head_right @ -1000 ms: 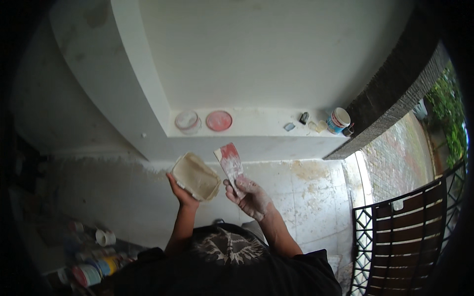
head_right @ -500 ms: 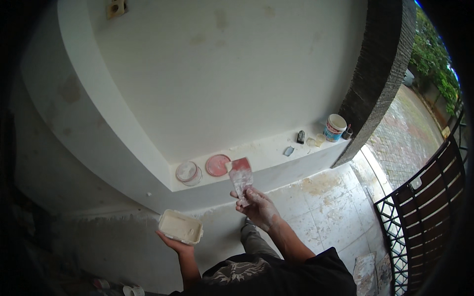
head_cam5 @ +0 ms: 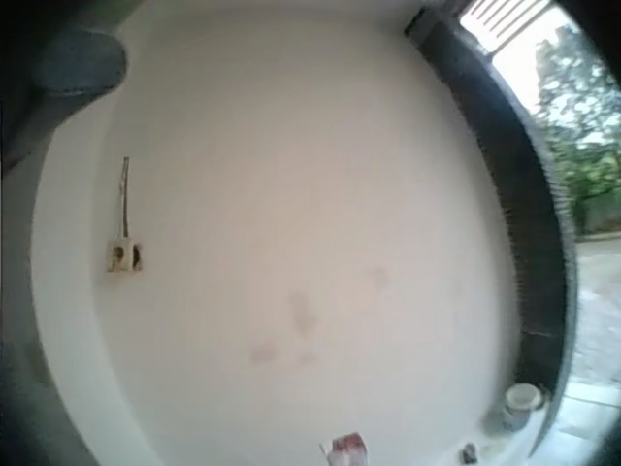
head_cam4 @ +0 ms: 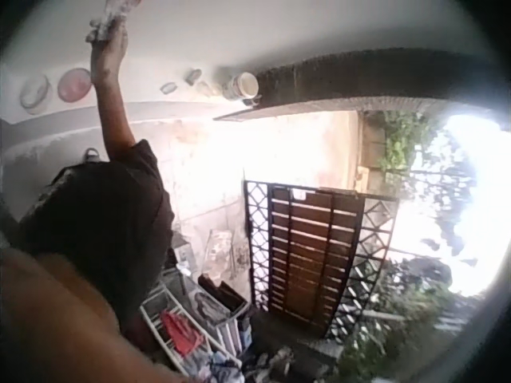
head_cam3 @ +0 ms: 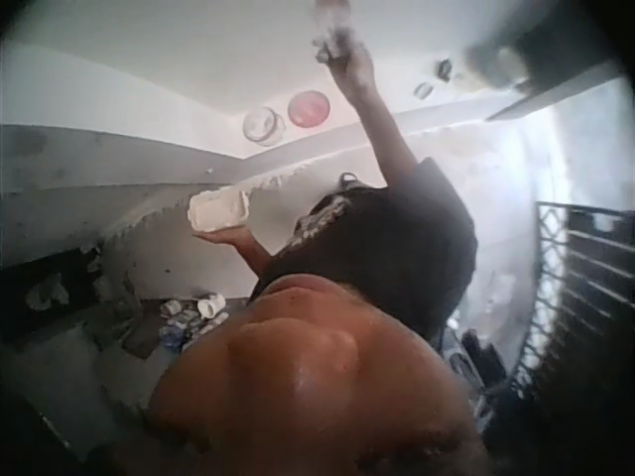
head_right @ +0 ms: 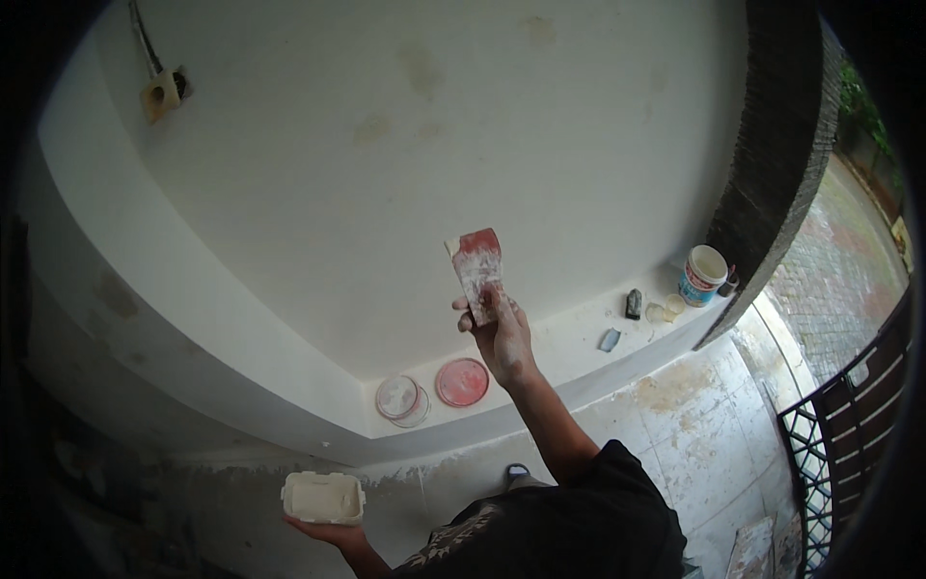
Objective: The person scoops wall filler from a container onto a putty knife and applies the filler onto spots across the walls.
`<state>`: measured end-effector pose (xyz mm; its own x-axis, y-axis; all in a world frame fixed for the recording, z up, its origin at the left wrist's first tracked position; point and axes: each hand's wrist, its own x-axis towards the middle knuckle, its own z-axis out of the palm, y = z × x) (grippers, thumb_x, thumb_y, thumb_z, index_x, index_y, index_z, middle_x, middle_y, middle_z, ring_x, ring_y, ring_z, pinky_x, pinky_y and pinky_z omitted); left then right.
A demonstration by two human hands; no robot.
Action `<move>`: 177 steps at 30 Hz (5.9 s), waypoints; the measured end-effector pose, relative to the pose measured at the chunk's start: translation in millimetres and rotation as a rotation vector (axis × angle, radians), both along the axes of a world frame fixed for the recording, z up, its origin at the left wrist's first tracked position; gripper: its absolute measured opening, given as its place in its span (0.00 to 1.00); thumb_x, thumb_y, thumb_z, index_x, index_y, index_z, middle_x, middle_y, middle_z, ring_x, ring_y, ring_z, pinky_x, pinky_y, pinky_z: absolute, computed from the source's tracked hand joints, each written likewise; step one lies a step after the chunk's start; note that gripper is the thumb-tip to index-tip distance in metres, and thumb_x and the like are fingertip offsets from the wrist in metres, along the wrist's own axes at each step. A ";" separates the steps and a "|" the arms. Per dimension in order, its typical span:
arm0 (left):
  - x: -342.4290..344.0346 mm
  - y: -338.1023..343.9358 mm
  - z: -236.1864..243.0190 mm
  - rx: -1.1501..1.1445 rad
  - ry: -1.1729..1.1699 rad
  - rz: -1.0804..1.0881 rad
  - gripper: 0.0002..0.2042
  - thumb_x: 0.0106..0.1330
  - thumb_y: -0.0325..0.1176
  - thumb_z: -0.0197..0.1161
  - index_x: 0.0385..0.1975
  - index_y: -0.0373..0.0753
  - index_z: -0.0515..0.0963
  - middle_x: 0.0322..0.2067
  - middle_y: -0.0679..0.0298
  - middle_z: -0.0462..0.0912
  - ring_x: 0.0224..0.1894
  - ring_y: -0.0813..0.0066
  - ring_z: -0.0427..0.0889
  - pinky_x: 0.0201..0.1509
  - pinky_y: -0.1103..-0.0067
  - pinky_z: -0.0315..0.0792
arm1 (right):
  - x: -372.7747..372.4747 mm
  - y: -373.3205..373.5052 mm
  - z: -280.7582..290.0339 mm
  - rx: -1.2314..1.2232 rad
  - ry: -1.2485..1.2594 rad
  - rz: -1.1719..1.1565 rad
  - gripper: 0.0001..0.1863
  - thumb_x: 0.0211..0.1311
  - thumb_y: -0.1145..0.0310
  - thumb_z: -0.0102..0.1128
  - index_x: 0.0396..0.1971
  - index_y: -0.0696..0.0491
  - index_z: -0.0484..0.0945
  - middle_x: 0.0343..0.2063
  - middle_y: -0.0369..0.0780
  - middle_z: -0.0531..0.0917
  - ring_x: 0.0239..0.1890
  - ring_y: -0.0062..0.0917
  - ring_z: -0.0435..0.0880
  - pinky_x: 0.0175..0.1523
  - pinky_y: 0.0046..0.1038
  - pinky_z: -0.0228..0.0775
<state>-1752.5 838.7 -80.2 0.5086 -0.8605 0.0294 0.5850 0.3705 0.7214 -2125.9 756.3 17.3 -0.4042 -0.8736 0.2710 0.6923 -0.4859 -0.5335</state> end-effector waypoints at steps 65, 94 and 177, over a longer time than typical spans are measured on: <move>35.6 -64.3 -1.1 -0.040 -0.066 0.129 0.32 0.67 0.62 0.35 0.60 0.45 0.62 0.54 0.55 0.70 0.54 0.52 0.73 0.56 0.52 0.70 | -92.0 -195.8 61.2 0.290 0.490 -1.060 0.11 0.65 0.69 0.55 0.34 0.64 0.76 0.20 0.36 0.78 0.18 0.14 0.72 0.24 0.19 0.64; 0.3 -61.8 32.4 0.143 -0.071 0.279 0.35 0.66 0.64 0.36 0.61 0.41 0.61 0.57 0.56 0.67 0.58 0.56 0.70 0.58 0.60 0.70 | -137.3 -241.2 16.6 0.059 0.188 -0.690 0.14 0.62 0.64 0.61 0.26 0.59 0.73 0.15 0.29 0.66 0.16 0.13 0.59 0.21 0.20 0.56; 22.1 -41.0 25.7 0.064 -0.013 0.240 0.36 0.65 0.66 0.35 0.60 0.40 0.62 0.54 0.56 0.69 0.54 0.54 0.73 0.56 0.58 0.72 | -11.6 -251.7 116.2 0.276 1.005 -1.204 0.05 0.58 0.78 0.53 0.28 0.63 0.68 0.30 0.53 0.74 0.27 0.46 0.79 0.29 0.42 0.73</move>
<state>-1730.4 797.7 -54.5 0.6988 -0.7152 -0.0135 0.4759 0.4507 0.7552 -2137.5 504.6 133.4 -0.6272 -0.2553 0.7358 -0.6801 -0.2808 -0.6772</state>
